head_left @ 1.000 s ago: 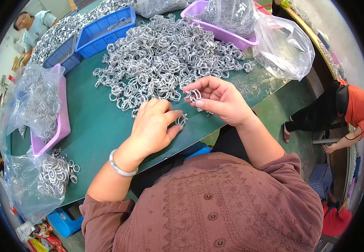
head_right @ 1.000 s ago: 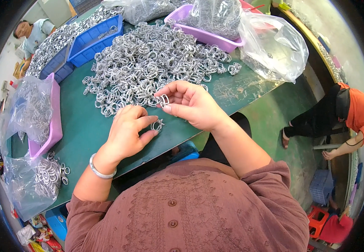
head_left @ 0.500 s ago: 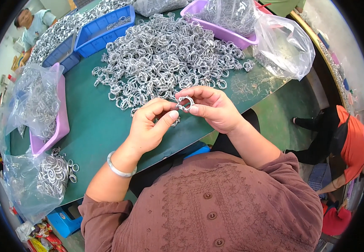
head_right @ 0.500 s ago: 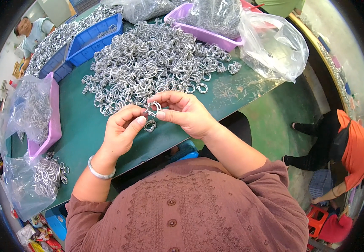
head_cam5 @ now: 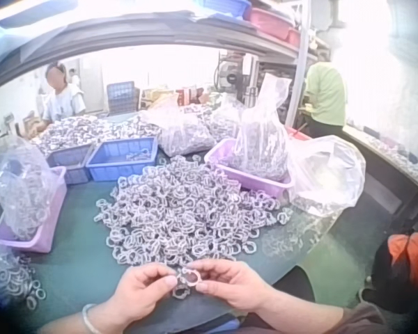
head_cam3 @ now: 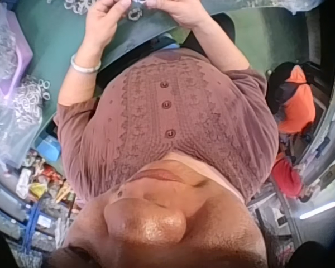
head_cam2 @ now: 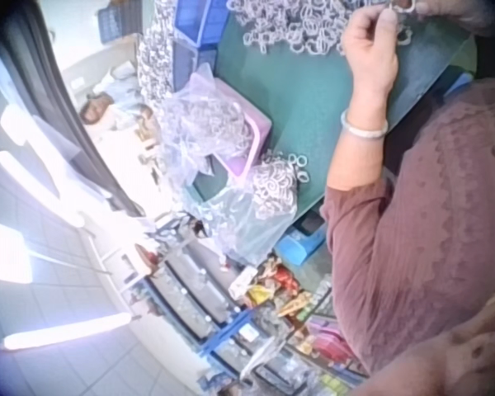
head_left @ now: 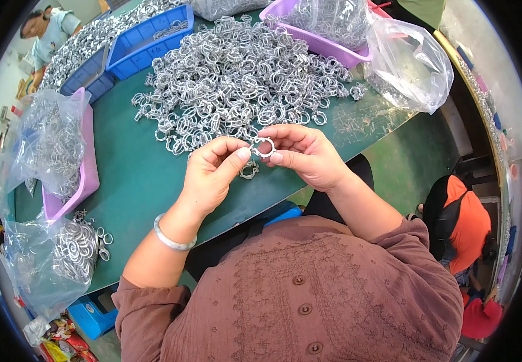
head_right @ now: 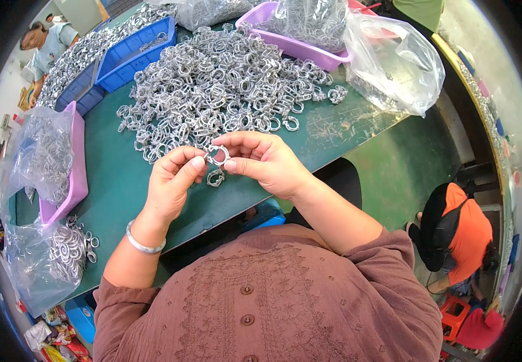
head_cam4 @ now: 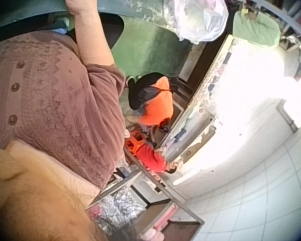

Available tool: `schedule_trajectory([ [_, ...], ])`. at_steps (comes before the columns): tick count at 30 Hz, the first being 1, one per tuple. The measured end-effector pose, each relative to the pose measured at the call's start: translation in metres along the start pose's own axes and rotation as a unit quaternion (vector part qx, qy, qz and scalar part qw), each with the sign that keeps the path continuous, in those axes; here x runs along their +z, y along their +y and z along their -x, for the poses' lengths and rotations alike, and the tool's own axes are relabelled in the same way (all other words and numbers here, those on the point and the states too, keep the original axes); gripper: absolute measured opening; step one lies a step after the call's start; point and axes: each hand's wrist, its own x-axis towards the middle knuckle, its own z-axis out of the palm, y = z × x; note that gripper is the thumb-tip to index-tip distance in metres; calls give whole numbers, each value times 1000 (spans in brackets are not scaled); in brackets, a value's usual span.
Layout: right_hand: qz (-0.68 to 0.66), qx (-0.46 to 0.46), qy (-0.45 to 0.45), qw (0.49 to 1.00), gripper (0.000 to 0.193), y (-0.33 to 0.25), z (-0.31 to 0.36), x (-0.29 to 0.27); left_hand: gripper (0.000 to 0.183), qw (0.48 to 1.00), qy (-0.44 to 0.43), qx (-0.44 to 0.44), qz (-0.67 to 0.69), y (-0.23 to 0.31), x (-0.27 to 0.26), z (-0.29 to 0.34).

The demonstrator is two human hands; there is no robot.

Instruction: The person assembles small metal clips by picking up pieces from a pile and fastening them together by hand.

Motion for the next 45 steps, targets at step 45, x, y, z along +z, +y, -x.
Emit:
schedule_trajectory([
  [45,239,-152,60,957,27,4,3,2,36,997,-47,58,20,-6,2,-2],
])
